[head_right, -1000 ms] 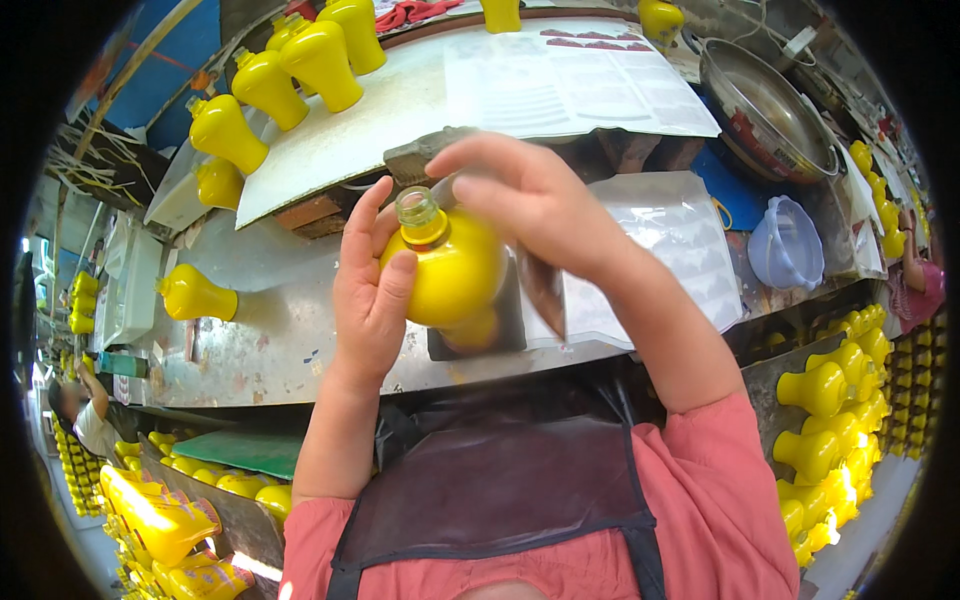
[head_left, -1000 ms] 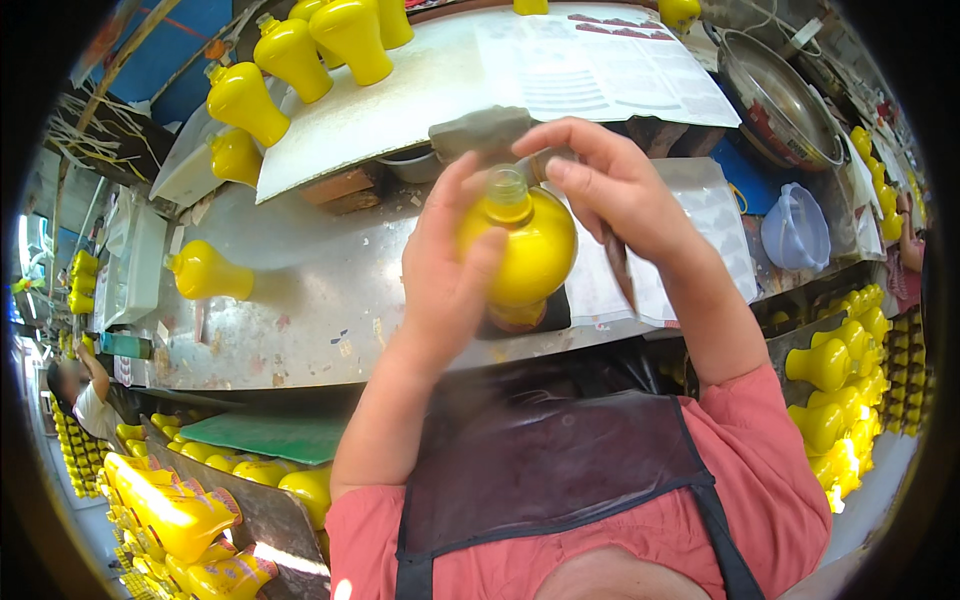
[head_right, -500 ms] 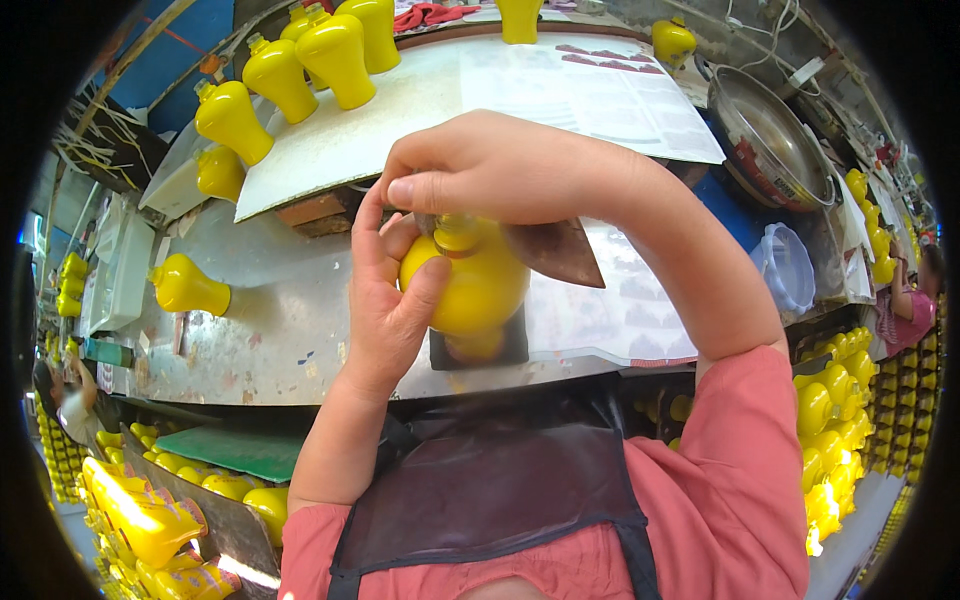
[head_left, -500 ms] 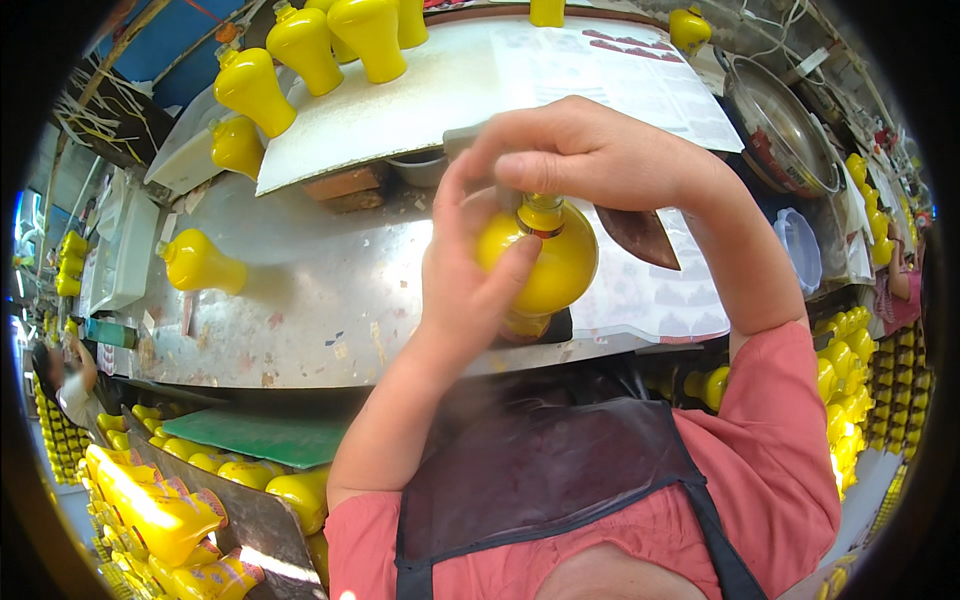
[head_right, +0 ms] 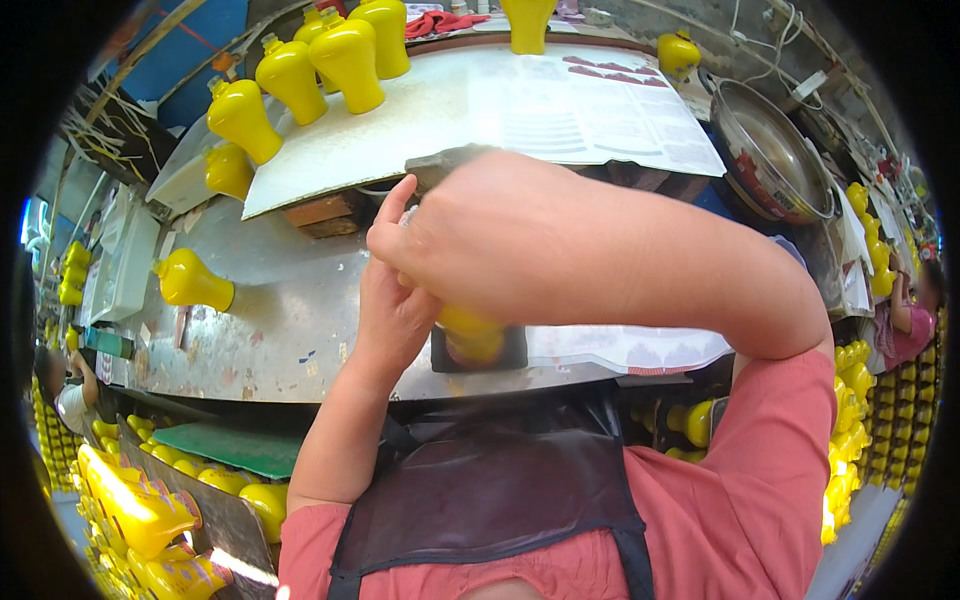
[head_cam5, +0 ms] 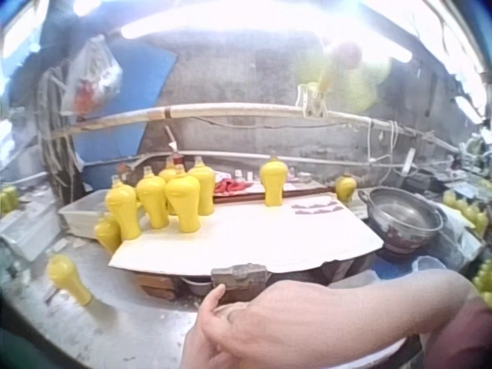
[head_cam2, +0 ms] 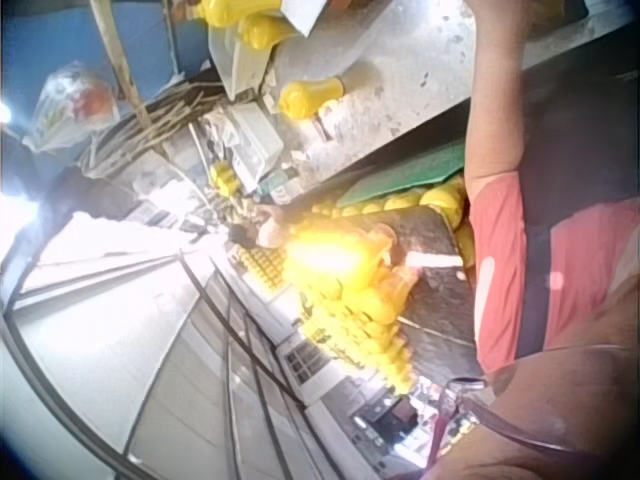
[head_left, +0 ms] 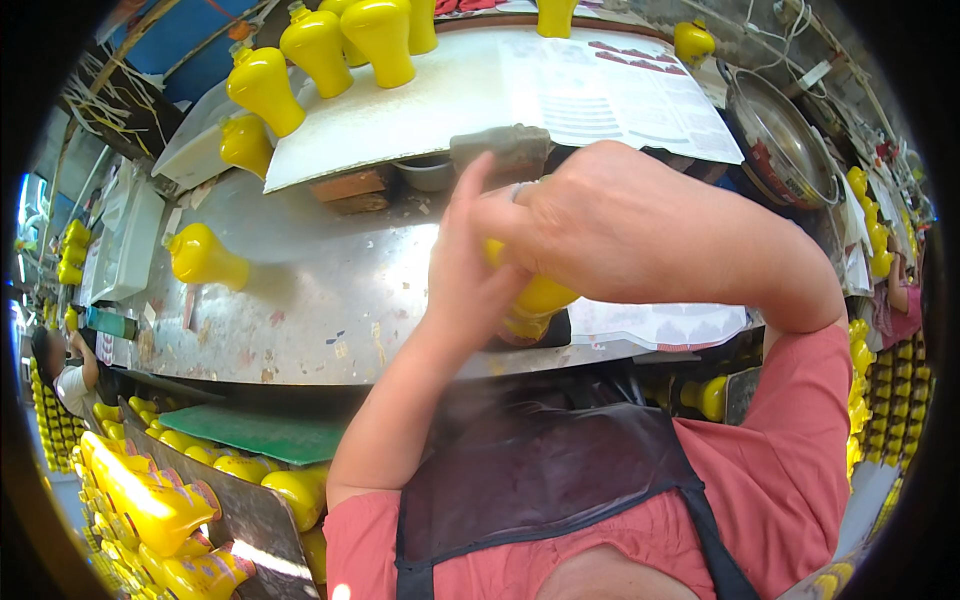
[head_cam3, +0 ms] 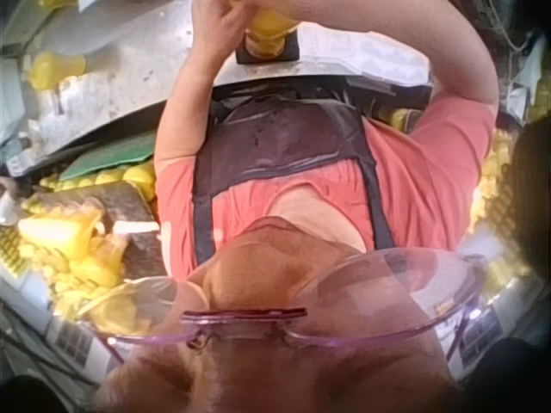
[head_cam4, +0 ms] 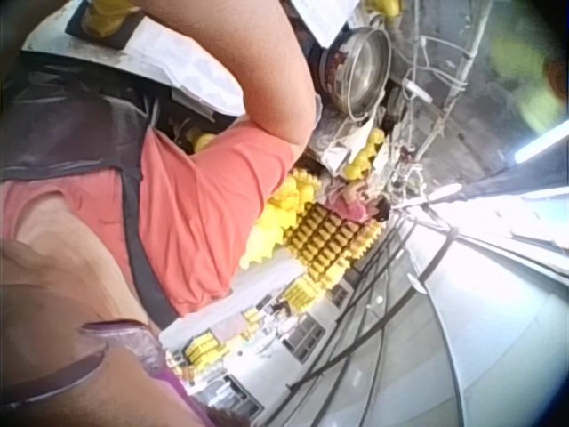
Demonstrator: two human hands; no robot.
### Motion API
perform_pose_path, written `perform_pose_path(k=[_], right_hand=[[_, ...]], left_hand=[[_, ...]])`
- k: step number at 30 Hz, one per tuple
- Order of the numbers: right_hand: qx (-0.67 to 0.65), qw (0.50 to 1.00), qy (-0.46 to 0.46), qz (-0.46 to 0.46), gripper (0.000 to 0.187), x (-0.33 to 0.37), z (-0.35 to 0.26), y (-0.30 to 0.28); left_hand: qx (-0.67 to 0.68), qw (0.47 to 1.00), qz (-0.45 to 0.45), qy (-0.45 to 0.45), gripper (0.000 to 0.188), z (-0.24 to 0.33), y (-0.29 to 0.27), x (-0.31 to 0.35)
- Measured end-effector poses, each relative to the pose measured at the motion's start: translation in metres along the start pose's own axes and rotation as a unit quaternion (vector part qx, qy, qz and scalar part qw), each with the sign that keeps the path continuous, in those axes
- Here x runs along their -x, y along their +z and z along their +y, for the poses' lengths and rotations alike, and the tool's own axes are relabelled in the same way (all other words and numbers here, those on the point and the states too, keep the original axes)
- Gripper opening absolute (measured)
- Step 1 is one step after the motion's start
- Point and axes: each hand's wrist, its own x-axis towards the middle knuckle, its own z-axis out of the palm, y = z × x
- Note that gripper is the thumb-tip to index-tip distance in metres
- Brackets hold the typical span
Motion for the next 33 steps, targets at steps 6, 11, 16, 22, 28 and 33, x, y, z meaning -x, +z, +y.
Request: perform_pose_path(k=[6,11,16,22,28,33], right_hand=[[-0.048,0.997,0.032,0.051,0.028,0.026,-0.009,0.016],[-0.099,0.987,0.05,0.113,0.032,0.047,-0.005,0.037],[-0.143,0.976,0.06,0.15,0.036,0.064,-0.002,0.056],[-0.217,0.933,0.05,0.284,0.034,0.073,0.006,0.083],[-0.327,0.882,0.109,0.321,0.027,0.082,0.012,0.104],[-0.388,0.837,0.157,0.352,0.024,0.078,0.022,0.121]], left_hand=[[0.051,0.997,-0.007,-0.053,0.08,0.003,0.001,-0.001],[0.052,0.996,-0.025,-0.072,0.074,0.008,0.0,0.0],[0.033,0.998,-0.028,-0.036,0.065,0.002,0.001,-0.001],[0.064,0.994,-0.033,-0.078,0.055,-0.001,0.0,0.0],[0.103,0.987,-0.027,-0.118,0.051,0.002,0.002,-0.001],[0.085,0.989,-0.033,-0.114,0.053,-0.002,0.001,0.0]])
